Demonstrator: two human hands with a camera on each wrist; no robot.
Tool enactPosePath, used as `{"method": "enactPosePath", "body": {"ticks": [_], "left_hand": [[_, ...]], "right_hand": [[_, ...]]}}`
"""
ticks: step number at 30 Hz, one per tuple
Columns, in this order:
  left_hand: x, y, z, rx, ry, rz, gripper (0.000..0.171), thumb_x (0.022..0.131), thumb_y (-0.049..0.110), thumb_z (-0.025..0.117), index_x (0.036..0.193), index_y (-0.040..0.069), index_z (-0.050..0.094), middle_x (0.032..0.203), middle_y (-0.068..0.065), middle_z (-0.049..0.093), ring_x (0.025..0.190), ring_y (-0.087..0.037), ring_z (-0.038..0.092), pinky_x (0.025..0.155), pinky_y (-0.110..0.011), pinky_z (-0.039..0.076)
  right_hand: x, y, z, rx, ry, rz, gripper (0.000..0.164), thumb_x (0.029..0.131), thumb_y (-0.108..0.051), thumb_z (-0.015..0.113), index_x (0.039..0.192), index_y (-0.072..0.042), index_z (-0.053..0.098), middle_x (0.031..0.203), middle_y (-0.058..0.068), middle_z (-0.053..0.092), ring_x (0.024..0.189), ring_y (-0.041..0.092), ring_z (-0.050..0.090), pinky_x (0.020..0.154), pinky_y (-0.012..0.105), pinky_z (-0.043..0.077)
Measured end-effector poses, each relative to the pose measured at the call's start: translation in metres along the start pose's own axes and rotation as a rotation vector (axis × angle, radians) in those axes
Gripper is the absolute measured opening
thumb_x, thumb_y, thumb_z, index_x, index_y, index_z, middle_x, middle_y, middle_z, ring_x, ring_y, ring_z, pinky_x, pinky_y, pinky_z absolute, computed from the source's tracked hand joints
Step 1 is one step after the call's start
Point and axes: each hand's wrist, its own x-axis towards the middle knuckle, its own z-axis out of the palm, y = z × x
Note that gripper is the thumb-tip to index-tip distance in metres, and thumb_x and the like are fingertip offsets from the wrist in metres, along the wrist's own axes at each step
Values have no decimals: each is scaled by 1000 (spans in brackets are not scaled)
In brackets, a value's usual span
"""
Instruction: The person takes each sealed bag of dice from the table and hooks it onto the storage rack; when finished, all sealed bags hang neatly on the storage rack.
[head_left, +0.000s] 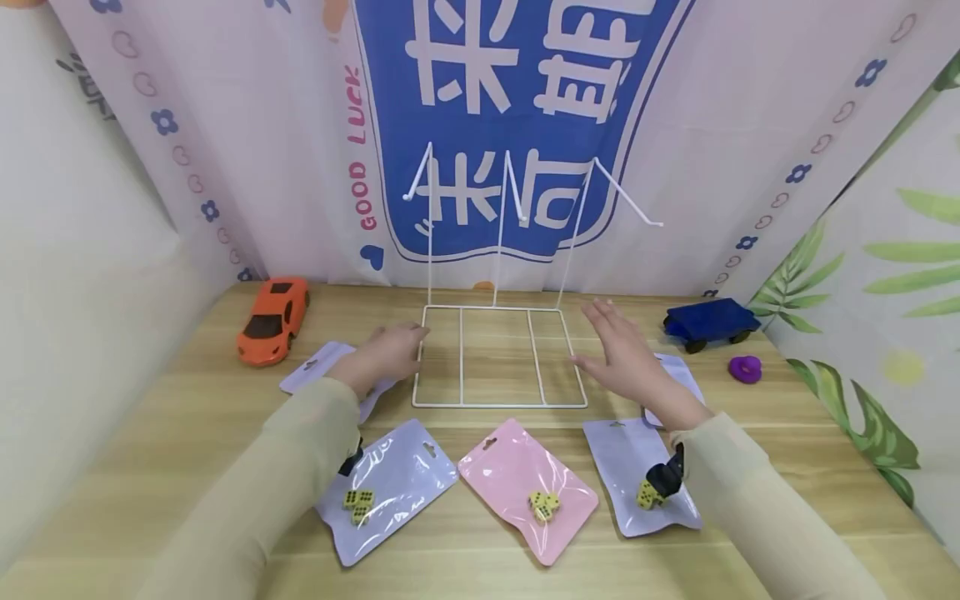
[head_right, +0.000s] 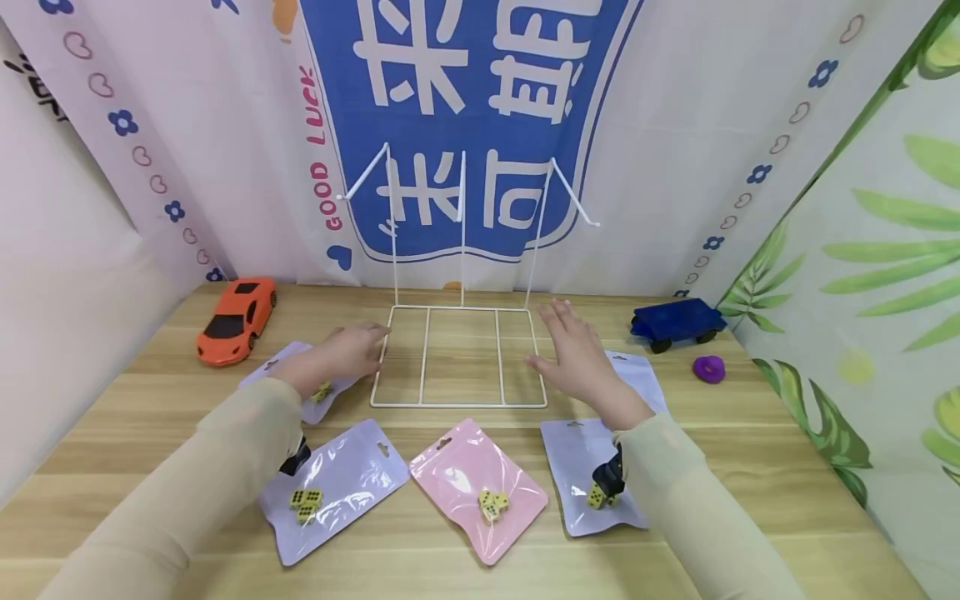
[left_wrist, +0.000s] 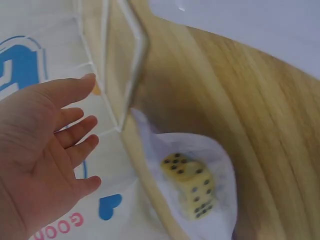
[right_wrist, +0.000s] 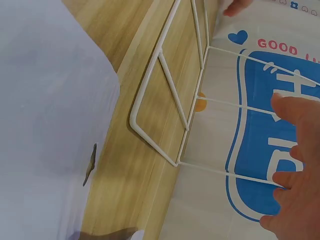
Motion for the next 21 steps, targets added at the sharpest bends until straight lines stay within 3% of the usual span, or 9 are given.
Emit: {"method": "enactPosePath", "body": {"ticks": [5, 10, 15, 21], "left_hand": [[8, -10, 13, 77, -10, 24, 45, 79, 17, 67, 116, -6, 54, 118, -22, 54, 109, -35, 51, 95, -57, 36], [11, -16, 24, 91, -55, 34, 37, 82, 23, 67, 105, -4, 58, 110, -19, 58, 99, -32, 56, 87, -46, 45], [12, -15, 23, 116, -61, 43, 32, 85, 21, 64, 105, -4, 60, 118, -21, 55, 107, -35, 52, 90, -50, 43], [14, -15, 19, 114, -105, 39, 40, 88, 18, 60, 118, -7, 55, 131, -25, 44, 122, -38, 40, 101, -49, 34]], "right_hand": [[-7, 2, -3, 27, 18, -3, 74, 84, -27, 66, 140, 3, 28, 143, 25, 26, 133, 41, 16, 107, 56, 15], [-17, 4, -4, 51, -8, 42, 72, 85, -27, 65, 140, 3, 28, 144, 25, 25, 133, 40, 19, 106, 56, 18], [-23, 13, -6, 67, 1, 62, 70, 86, -25, 65, 138, 4, 29, 142, 26, 27, 132, 41, 19, 106, 56, 19], [-32, 31, -10, 90, 3, 100, 66, 86, -18, 64, 138, 6, 30, 139, 29, 30, 128, 45, 26, 103, 58, 24]]}}
